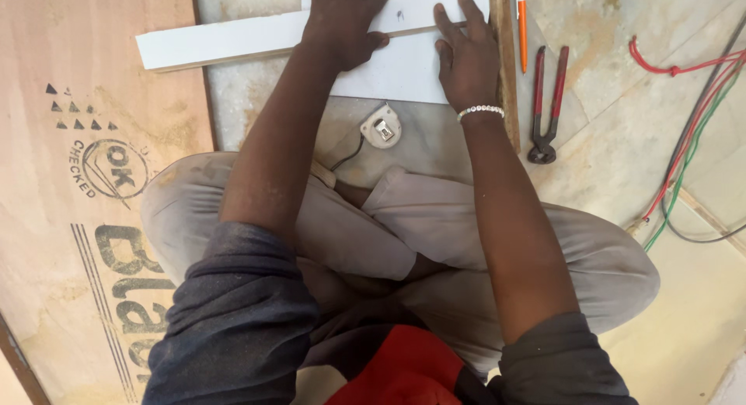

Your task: The person measures, marks, and cuts pieces of wood and white board while sitting on the floor, using a pencil, hammer, measuring tape, and pliers.

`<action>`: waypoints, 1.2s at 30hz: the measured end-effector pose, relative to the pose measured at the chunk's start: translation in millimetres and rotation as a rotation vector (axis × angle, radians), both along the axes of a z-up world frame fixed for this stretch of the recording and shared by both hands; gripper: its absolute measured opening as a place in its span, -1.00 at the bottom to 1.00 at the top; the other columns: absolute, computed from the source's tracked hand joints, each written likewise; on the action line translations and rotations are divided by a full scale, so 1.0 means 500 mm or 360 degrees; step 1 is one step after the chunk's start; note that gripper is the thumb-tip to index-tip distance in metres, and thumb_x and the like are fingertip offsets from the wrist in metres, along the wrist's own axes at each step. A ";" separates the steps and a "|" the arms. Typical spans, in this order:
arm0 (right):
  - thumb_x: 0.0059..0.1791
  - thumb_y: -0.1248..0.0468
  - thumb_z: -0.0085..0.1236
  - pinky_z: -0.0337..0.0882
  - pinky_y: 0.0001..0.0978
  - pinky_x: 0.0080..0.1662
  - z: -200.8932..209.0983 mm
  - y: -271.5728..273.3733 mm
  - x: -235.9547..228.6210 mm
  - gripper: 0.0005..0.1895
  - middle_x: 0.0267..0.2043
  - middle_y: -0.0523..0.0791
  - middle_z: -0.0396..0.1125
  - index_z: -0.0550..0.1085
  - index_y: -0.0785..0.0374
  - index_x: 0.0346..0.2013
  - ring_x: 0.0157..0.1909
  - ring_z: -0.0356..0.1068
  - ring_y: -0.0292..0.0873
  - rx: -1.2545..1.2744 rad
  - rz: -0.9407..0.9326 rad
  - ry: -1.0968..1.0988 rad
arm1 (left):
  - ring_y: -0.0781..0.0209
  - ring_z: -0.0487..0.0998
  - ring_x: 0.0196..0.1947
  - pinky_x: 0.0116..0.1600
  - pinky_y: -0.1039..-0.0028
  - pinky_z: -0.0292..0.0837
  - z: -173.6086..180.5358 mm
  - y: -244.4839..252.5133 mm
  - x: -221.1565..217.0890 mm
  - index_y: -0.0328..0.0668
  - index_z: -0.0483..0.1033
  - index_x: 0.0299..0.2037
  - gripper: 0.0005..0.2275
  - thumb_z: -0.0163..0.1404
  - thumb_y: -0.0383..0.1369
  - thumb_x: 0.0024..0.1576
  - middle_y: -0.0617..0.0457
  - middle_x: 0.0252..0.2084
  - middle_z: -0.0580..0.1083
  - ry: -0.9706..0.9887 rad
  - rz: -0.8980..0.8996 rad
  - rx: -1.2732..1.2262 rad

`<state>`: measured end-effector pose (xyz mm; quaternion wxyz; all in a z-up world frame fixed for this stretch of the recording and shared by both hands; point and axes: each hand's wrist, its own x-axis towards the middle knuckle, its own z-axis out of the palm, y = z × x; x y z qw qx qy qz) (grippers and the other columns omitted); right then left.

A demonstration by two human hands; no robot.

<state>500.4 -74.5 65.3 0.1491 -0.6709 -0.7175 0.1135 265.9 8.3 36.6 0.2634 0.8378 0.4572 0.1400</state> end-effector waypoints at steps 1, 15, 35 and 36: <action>0.06 0.41 0.26 0.30 -0.15 0.36 0.000 -0.004 -0.001 -0.44 0.51 0.01 0.12 0.47 -0.03 0.35 0.36 0.28 0.11 -0.0003 0.0002 0.0004 | -0.07 0.38 0.20 0.18 -0.13 0.13 -0.001 -0.005 0.001 -0.06 0.44 0.23 -0.47 0.24 -0.13 0.07 -0.06 0.08 0.47 0.0004 0.0002 -0.0003; 0.03 0.38 0.23 0.19 -0.04 0.41 -0.020 -0.011 0.003 -0.26 0.58 0.08 -0.06 0.25 0.03 0.51 0.47 0.12 0.20 0.0043 0.0163 -0.0268 | -0.06 0.34 0.15 0.10 -0.03 0.26 -0.003 -0.020 0.007 -0.05 0.44 0.23 -0.39 0.32 -0.11 -0.03 -0.03 0.09 0.39 0.0089 0.0062 0.0106; -0.03 0.20 0.29 0.25 0.20 0.18 -0.034 -0.082 0.107 -0.13 0.27 0.15 0.12 0.04 0.09 0.47 0.25 0.20 0.29 -0.0262 -0.0858 -0.0384 | -0.11 0.41 0.07 -0.02 0.03 0.37 0.031 -0.065 -0.004 -0.06 0.53 -0.02 -0.60 0.28 -0.16 -0.03 -0.06 0.00 0.42 0.0293 0.0263 0.0027; 0.04 0.20 0.21 0.30 0.20 0.18 -0.036 -0.083 0.110 -0.17 0.23 0.16 0.16 0.01 0.01 0.53 0.19 0.25 0.27 -0.0400 -0.0840 -0.0344 | -0.12 0.41 0.07 -0.02 0.03 0.36 0.033 -0.063 -0.003 -0.07 0.52 -0.02 -0.60 0.28 -0.17 -0.04 -0.06 0.00 0.42 0.0301 0.0298 0.0034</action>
